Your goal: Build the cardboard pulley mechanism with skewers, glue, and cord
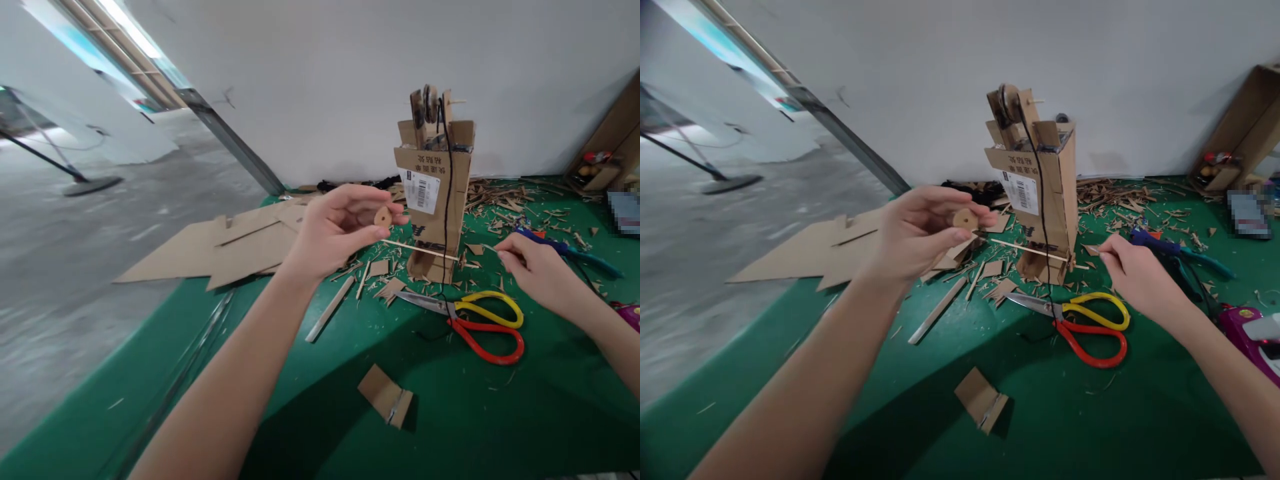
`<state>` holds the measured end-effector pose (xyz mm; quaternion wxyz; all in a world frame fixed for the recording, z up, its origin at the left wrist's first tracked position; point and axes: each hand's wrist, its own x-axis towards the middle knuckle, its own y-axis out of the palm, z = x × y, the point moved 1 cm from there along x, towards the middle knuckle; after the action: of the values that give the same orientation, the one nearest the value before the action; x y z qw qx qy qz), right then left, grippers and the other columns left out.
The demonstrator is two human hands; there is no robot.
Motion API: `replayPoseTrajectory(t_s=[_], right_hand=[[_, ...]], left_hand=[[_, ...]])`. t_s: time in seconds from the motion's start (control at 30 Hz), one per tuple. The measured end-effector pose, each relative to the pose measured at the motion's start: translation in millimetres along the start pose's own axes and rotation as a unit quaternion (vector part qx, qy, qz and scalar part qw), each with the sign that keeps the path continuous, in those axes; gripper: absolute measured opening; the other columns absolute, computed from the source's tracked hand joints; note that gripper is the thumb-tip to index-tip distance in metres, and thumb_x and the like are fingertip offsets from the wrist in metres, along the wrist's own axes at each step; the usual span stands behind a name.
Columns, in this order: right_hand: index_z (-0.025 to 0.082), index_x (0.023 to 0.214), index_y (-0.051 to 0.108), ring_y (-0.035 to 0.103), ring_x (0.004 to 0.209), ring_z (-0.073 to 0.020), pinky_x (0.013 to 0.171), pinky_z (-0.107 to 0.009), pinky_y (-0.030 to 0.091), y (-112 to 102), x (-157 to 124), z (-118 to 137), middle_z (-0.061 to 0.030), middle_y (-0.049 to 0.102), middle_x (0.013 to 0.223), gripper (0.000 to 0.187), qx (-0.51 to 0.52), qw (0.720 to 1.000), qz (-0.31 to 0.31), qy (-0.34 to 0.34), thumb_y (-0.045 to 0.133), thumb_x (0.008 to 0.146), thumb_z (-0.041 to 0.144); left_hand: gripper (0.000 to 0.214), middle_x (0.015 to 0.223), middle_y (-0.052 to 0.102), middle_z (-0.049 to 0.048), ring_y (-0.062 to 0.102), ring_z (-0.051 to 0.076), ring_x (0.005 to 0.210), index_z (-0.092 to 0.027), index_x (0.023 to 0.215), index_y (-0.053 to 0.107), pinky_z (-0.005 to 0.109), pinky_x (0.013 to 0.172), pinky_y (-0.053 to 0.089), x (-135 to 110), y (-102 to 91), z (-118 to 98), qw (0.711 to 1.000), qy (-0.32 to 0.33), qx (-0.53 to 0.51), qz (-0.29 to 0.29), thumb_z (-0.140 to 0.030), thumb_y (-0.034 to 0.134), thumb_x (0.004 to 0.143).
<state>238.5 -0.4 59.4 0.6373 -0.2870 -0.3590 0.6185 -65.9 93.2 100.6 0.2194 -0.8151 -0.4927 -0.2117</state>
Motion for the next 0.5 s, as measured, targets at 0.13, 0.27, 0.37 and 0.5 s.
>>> replayPoseTrajectory(t_s=[0.13, 0.27, 0.37, 0.5], right_hand=[[0.015, 0.106, 0.062, 0.066, 0.082, -0.0269, 0.060, -0.032, 0.037, 17, -5, -32, -0.0128, 0.071, 0.091, 0.024, -0.312, 0.950, 0.001, -0.018, 0.039, 0.100, 0.018], [0.014, 0.103, 0.067, 0.065, 0.099, -0.0325, 0.072, -0.038, 0.043, 25, -3, -29, -0.0157, 0.071, 0.106, 0.023, -0.359, 0.929, -0.036, -0.081, 0.046, 0.098, 0.023], [0.014, 0.102, 0.068, 0.065, 0.092, -0.0260, 0.077, -0.036, 0.043, 20, -3, -4, -0.0123, 0.073, 0.097, 0.027, -0.284, 0.942, -0.096, -0.150, 0.042, 0.100, 0.024], [0.015, 0.096, 0.070, 0.063, 0.084, -0.0230, 0.073, -0.033, 0.041, 13, 0, 36, -0.0110, 0.071, 0.091, 0.029, -0.267, 0.925, -0.098, -0.253, 0.042, 0.099, 0.020]], left_hand=[[0.040, 0.098, 0.079, 0.0038, 0.077, 0.022, 0.076, -0.028, 0.092, 0.072, 0.036, 0.073, 0.068, -2, 9.3, 6, 0.997, -0.040, -0.069, 0.024, -0.047, 0.091, 0.063], [0.049, 0.093, 0.079, 0.0043, 0.073, 0.016, 0.059, -0.024, 0.081, 0.066, 0.035, 0.064, 0.068, -3, 12.3, 6, 0.996, -0.051, -0.071, 0.024, -0.059, 0.089, 0.057], [0.054, 0.086, 0.077, 0.0037, 0.071, 0.016, 0.058, -0.024, 0.077, 0.062, 0.038, 0.066, 0.068, -4, 13.0, 6, 0.994, -0.079, -0.073, 0.028, -0.063, 0.090, 0.051], [0.050, 0.081, 0.073, 0.0021, 0.070, 0.016, 0.059, -0.025, 0.080, 0.065, 0.039, 0.068, 0.067, -5, 14.7, 7, 0.986, -0.106, -0.117, 0.049, -0.058, 0.091, 0.053]])
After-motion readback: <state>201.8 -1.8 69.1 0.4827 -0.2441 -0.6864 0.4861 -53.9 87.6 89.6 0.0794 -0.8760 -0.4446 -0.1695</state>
